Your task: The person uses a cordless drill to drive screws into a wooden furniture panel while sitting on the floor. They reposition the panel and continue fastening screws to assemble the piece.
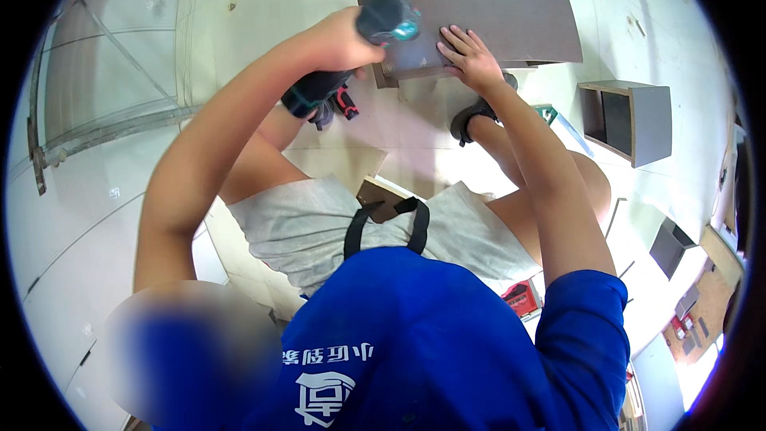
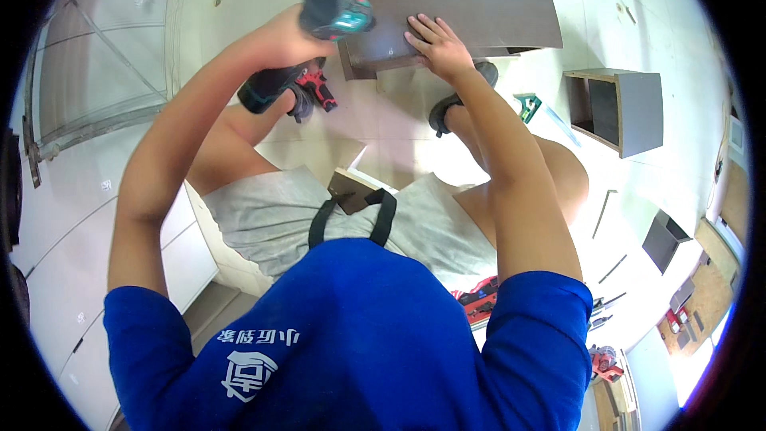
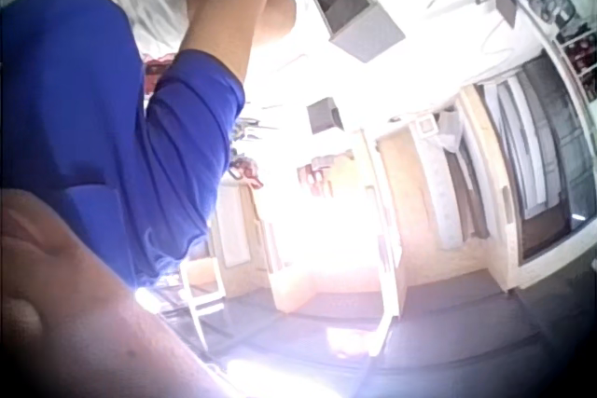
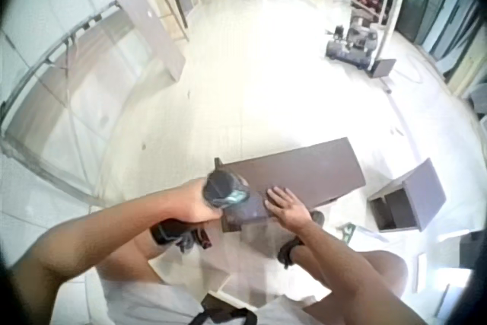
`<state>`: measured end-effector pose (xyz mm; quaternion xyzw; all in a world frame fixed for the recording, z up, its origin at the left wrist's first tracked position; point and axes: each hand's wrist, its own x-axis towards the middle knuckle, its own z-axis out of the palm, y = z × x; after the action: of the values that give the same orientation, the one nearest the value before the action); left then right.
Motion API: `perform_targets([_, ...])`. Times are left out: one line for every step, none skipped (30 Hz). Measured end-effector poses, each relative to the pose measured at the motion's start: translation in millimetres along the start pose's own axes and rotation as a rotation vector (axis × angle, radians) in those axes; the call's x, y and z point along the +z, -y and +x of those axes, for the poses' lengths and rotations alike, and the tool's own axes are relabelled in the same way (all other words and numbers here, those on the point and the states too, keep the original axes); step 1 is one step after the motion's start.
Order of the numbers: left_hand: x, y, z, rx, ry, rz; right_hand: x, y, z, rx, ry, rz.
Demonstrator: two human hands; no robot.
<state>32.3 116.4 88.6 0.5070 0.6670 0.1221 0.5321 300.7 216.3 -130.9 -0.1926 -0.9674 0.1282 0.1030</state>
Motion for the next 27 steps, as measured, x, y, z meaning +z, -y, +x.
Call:
perform_targets([-6,-2,-19,0.032,-0.086,-0.056,-2,2,0,0.006,0.002,0.019])
perform_targets([-10,-5,-34,0.068,-0.169,-0.113,-6,4,-1,0.013,0.004,0.036])
perform_targets([-10,4,-42,0.060,-0.258,-0.147,-10,5,1,-0.004,0.018,0.056])
perform_targets([-7,19,-50,0.050,-0.349,-0.179,-14,9,4,0.020,0.030,0.080])
perform_targets([5,23,-57,0.107,-0.436,-0.390,-19,12,1,0.050,0.055,0.095])
perform_targets([12,51,-56,0.011,-0.428,-0.424,-28,18,4,0.068,0.074,0.112])
perform_targets([24,57,-57,-0.072,-0.445,-0.501,-37,26,1,0.105,0.053,0.238])
perform_targets([39,58,-62,-0.020,-0.503,-0.549,-47,40,-5,0.144,0.037,0.365])
perform_targets([59,72,-63,0.044,-0.559,-0.513,-62,70,-3,0.302,0.091,0.803])
perform_targets([75,62,-70,-0.006,-0.514,-0.545,-78,102,-6,0.480,0.149,1.232])
perform_targets([107,95,-64,0.175,-0.527,-0.549,-84,128,-9,0.451,0.224,1.362])
perform_targets([129,87,-71,0.294,-0.477,-0.581,-90,147,-19,0.450,0.300,1.472])
perform_targets([142,78,-77,0.464,-0.459,-0.393,-95,169,-26,0.395,0.289,1.348])
perform_targets([152,53,-91,0.525,-0.331,-0.483,-103,182,-40,0.360,0.280,1.206])
perform_targets([160,48,-93,0.663,-0.250,-0.496,-109,185,-53,0.345,0.232,1.192])
perform_targets([157,41,-98,0.574,-0.067,-0.544,-114,189,-59,0.321,0.181,1.194])
perform_targets([153,39,-100,0.598,0.001,-0.496,-120,198,-64,0.372,0.107,1.317])
perform_targets([150,39,-103,0.622,0.077,-0.447,-120,205,-69,0.386,0.051,1.278])
perform_targets([149,38,-102,0.668,0.092,-0.467,-119,211,-71,0.397,-0.028,1.342])
perform_targets([147,37,-98,0.714,0.107,-0.486,-117,215,-70,0.409,-0.108,1.405])
perform_targets([147,36,-95,0.760,0.127,-0.499,-116,216,-65,0.395,-0.158,1.385])
perform_targets([147,36,-92,0.741,0.125,-0.540,-115,215,-59,0.380,-0.207,1.365])
perform_targets([148,36,-89,0.722,0.124,-0.580,-116,214,-54,0.414,-0.213,1.361])
perform_targets([145,33,-87,0.706,0.127,-0.617,-118,212,-48,0.447,-0.224,1.352])
perform_targets([136,29,-84,0.654,0.182,-0.624,-126,212,-41,0.529,-0.191,1.358])
perform_targets([134,29,-81,0.706,0.084,-0.516,-128,209,-34,0.611,-0.157,1.364])
perform_targets([131,31,-78,0.749,-0.022,-0.407,-127,193,-29,0.394,-0.167,0.996])
